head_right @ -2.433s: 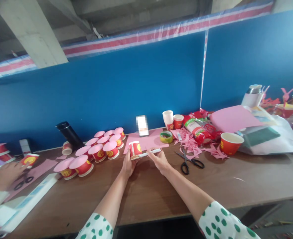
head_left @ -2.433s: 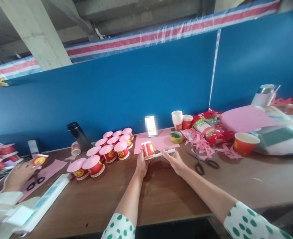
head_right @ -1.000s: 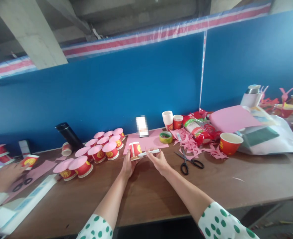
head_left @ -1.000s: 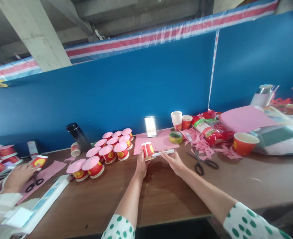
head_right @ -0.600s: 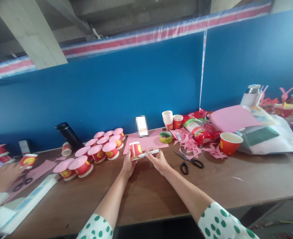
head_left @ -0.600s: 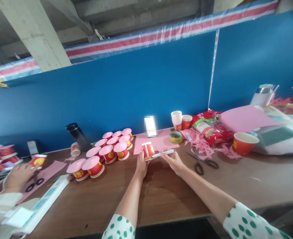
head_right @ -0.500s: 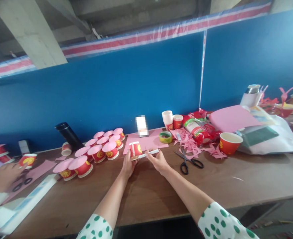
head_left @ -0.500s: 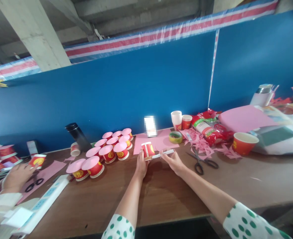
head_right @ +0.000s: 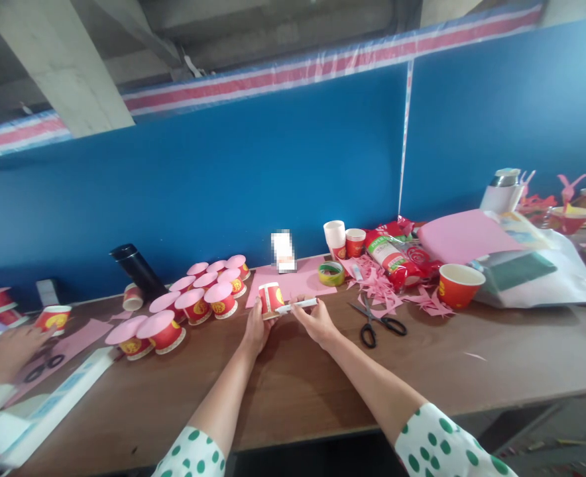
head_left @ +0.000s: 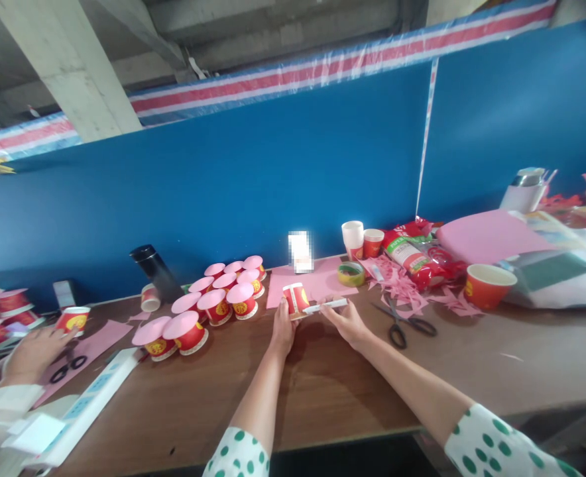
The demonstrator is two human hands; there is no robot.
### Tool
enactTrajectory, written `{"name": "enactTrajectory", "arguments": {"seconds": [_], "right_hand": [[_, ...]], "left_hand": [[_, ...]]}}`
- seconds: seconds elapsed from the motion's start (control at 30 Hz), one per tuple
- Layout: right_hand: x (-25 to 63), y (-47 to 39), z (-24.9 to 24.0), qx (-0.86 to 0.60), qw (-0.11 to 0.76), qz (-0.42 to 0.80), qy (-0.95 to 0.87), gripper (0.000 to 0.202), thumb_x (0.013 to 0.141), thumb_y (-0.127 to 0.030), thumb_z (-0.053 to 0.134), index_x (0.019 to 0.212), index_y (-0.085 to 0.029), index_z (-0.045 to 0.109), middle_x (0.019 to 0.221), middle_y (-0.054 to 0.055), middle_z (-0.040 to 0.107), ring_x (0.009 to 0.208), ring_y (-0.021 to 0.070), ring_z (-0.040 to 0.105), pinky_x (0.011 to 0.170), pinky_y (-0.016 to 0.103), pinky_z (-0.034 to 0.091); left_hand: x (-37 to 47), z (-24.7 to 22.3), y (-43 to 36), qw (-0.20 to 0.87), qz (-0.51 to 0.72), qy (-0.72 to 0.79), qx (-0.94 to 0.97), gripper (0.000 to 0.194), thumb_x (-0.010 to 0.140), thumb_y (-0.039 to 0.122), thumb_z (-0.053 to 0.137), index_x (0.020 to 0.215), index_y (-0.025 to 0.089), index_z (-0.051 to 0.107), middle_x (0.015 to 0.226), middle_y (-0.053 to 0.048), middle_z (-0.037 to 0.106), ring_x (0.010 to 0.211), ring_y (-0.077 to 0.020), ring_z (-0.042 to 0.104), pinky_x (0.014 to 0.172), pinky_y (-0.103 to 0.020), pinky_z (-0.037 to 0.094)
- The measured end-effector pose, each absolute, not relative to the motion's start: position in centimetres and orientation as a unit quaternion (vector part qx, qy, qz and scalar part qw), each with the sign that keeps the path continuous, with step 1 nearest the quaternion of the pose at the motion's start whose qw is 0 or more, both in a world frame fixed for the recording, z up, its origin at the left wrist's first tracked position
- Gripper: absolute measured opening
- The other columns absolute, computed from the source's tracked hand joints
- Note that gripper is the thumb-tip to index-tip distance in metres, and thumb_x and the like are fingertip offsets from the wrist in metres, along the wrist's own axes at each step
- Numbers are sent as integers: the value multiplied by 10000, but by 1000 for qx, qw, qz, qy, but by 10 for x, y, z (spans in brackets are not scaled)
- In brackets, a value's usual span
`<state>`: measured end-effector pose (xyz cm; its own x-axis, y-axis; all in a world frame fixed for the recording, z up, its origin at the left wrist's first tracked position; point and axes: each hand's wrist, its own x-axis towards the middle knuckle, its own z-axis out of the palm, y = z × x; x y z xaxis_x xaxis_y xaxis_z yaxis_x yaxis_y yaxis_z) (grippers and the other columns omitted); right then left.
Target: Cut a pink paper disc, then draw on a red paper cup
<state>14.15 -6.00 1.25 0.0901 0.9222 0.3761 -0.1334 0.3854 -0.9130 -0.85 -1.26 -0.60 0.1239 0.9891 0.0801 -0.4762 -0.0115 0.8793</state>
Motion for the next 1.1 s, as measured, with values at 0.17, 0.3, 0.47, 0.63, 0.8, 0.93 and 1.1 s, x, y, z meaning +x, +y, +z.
{"name": "enactTrajectory", "arguments": {"seconds": [0.17, 0.3, 0.47, 0.63, 0.8, 0.93, 1.1], "right_hand": [[141, -61, 12, -366, 623, 423, -547, 221, 733, -381, 620, 726, -161, 605, 567, -14, 519, 508, 99, 407, 478, 228, 293], [142, -62, 13, -367, 636, 411, -541, 201, 730, -363, 627, 741, -164, 609, 594, -8, 535, 539, 111, 432, 508, 235, 317], [141, -60, 12, -361, 641, 410, -539, 211, 733, -375, 619, 713, -166, 600, 570, -18, 511, 519, 102, 413, 496, 234, 310], [141, -58, 10, -354, 653, 411, -528, 206, 733, -360, 629, 728, -156, 595, 605, -10, 533, 558, 106, 448, 528, 231, 344], [142, -59, 11, -361, 645, 415, -530, 203, 729, -354, 631, 727, -154, 594, 600, -14, 533, 554, 104, 448, 524, 222, 344], [142, -59, 11, -365, 640, 403, -543, 208, 738, -364, 618, 721, -158, 591, 603, -10, 529, 559, 111, 447, 522, 225, 342], [142, -59, 10, -371, 638, 392, -549, 203, 748, -359, 607, 759, -157, 592, 617, -6, 526, 570, 114, 444, 534, 227, 342]], "left_hand": [[-9, -6, -13, 627, 584, 324, 400, 383, 765, 521, 500, 899, 176, 597, 876, -98, 643, 787, -214, 603, 716, -330, 459], [-9, -6, -13, 632, 582, 309, 407, 382, 776, 510, 494, 929, 176, 599, 903, -101, 643, 799, -210, 605, 736, -333, 458], [-9, -7, -12, 634, 587, 309, 398, 398, 779, 518, 485, 909, 158, 596, 859, -87, 646, 764, -195, 604, 720, -321, 457], [-8, -6, -13, 638, 579, 310, 402, 425, 769, 527, 490, 938, 151, 593, 891, -99, 652, 794, -202, 609, 729, -318, 458], [-8, -6, -13, 633, 582, 311, 404, 438, 773, 531, 479, 936, 139, 583, 892, -99, 652, 804, -205, 612, 744, -328, 462], [-8, -6, -13, 628, 582, 318, 408, 433, 781, 532, 465, 945, 149, 580, 901, -99, 650, 812, -208, 615, 745, -327, 467], [-8, -4, -14, 611, 576, 336, 426, 460, 783, 546, 445, 1003, 158, 559, 967, -116, 636, 856, -219, 610, 744, -324, 474]]}}
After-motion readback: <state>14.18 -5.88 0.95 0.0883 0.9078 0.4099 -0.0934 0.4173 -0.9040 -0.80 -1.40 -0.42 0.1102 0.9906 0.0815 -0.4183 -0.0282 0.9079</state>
